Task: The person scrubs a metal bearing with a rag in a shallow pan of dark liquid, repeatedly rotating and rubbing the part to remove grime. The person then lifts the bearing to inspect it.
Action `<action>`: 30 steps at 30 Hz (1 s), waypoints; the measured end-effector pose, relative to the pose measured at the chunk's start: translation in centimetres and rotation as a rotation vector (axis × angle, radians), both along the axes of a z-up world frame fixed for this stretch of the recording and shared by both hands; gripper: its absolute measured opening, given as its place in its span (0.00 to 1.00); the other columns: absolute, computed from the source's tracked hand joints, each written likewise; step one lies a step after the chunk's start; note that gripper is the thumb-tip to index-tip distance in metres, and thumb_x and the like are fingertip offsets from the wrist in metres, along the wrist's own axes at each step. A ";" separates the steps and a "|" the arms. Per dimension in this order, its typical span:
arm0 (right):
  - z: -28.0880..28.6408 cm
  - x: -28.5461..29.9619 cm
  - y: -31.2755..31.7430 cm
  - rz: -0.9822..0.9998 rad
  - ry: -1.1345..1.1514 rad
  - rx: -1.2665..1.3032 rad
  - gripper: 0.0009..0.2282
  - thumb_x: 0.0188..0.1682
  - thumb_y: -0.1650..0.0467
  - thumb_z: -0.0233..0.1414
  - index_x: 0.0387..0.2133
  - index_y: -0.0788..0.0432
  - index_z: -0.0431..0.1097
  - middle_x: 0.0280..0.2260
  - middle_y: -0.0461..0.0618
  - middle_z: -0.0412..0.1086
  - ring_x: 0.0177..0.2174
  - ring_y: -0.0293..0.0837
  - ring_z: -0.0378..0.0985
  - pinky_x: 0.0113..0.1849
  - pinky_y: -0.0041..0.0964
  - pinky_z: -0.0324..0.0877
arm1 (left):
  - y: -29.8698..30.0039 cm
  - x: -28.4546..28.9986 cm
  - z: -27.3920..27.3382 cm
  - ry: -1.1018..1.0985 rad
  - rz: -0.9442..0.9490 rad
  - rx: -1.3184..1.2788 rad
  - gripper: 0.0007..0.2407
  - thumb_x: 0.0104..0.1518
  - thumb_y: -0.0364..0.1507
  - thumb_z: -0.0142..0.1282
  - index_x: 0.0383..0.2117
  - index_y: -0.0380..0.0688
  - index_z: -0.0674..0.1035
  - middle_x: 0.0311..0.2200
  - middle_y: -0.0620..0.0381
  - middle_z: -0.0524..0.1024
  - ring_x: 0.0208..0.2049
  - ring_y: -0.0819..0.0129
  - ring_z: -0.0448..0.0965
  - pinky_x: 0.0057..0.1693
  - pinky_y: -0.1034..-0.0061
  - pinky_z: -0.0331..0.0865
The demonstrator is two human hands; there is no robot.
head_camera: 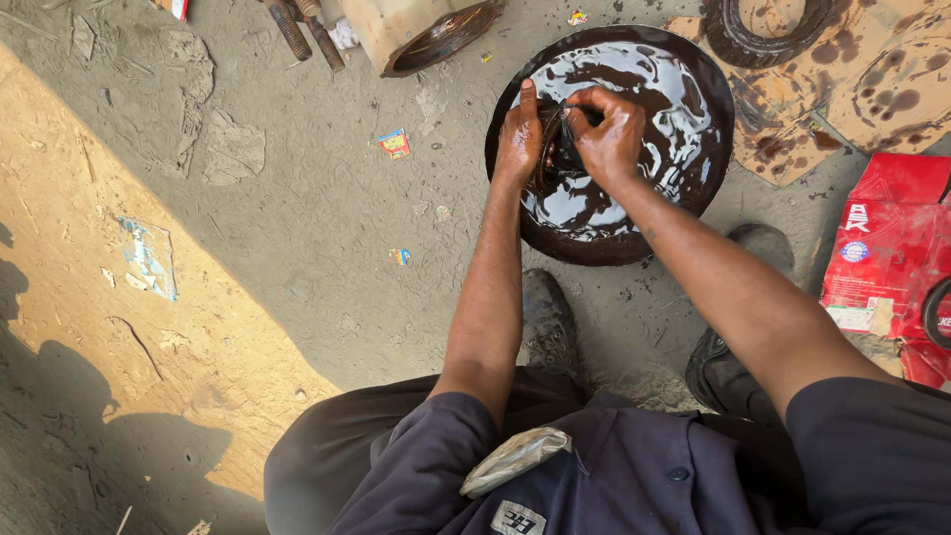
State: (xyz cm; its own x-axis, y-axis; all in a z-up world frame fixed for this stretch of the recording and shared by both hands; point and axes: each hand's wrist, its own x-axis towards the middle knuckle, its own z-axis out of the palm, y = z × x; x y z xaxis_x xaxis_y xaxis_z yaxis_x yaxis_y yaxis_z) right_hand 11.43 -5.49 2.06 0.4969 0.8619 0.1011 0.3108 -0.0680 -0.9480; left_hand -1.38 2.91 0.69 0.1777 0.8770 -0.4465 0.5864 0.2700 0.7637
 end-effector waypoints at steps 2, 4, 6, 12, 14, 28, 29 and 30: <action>0.2 -1.2 -1.0 -0.027 -0.042 0.051 0.06 0.53 0.77 0.60 0.42 0.60 0.80 0.41 0.51 0.81 0.39 0.44 0.85 0.46 0.41 0.77 | 0.5 -0.2 -0.1 -0.035 0.033 -0.046 0.39 0.59 0.60 0.24 0.25 0.33 0.80 0.21 0.47 0.79 0.25 0.62 0.81 0.36 0.63 0.73; 0.3 -1.9 -2.0 0.014 -0.398 0.175 0.13 0.47 0.74 0.61 0.45 0.63 0.78 0.44 0.57 0.78 0.41 0.51 0.82 0.46 0.45 0.75 | 0.4 -0.5 0.0 -0.063 0.061 -0.036 0.38 0.60 0.60 0.26 0.24 0.33 0.79 0.20 0.49 0.78 0.22 0.63 0.81 0.33 0.65 0.74; 0.3 -1.5 -2.3 0.057 -0.541 0.200 0.17 0.44 0.73 0.63 0.47 0.65 0.77 0.46 0.60 0.76 0.41 0.54 0.81 0.45 0.47 0.74 | 0.5 -0.3 0.1 -0.152 0.067 -0.090 0.38 0.60 0.59 0.26 0.24 0.33 0.80 0.17 0.51 0.75 0.18 0.64 0.77 0.27 0.65 0.72; 0.1 0.6 -2.0 0.135 -0.215 -0.058 0.10 0.51 0.75 0.60 0.47 0.59 0.79 0.44 0.54 0.77 0.38 0.47 0.83 0.42 0.38 0.78 | 0.1 -0.4 0.7 -0.207 0.047 -0.108 0.36 0.61 0.57 0.26 0.24 0.35 0.80 0.13 0.55 0.73 0.13 0.66 0.75 0.21 0.69 0.70; 0.2 1.2 -1.8 0.172 -0.360 -0.013 0.09 0.52 0.76 0.61 0.44 0.58 0.80 0.42 0.54 0.77 0.37 0.49 0.83 0.41 0.40 0.77 | 0.1 -0.3 1.0 -0.214 0.034 -0.067 0.36 0.61 0.57 0.26 0.26 0.37 0.82 0.14 0.55 0.74 0.14 0.67 0.76 0.23 0.68 0.71; 0.0 1.2 0.5 0.071 -0.029 -0.111 0.05 0.47 0.74 0.65 0.34 0.63 0.80 0.33 0.55 0.79 0.29 0.45 0.82 0.33 0.41 0.75 | 0.1 -1.3 0.9 -0.100 -0.086 -0.125 0.34 0.66 0.54 0.33 0.26 0.31 0.80 0.23 0.48 0.77 0.26 0.64 0.76 0.38 0.65 0.72; 0.2 0.9 0.5 0.052 -0.034 -0.123 0.05 0.46 0.75 0.65 0.34 0.64 0.80 0.32 0.57 0.79 0.28 0.46 0.81 0.32 0.42 0.73 | 0.0 -1.3 0.8 -0.096 -0.078 -0.065 0.32 0.66 0.53 0.34 0.27 0.31 0.80 0.23 0.48 0.78 0.27 0.64 0.77 0.39 0.65 0.72; 0.4 0.6 0.4 0.049 -0.071 -0.062 0.04 0.46 0.76 0.65 0.34 0.65 0.80 0.32 0.57 0.79 0.29 0.46 0.81 0.33 0.42 0.74 | -0.2 -1.2 0.6 -0.093 -0.071 -0.005 0.31 0.67 0.51 0.35 0.28 0.31 0.80 0.23 0.48 0.78 0.28 0.63 0.77 0.40 0.66 0.71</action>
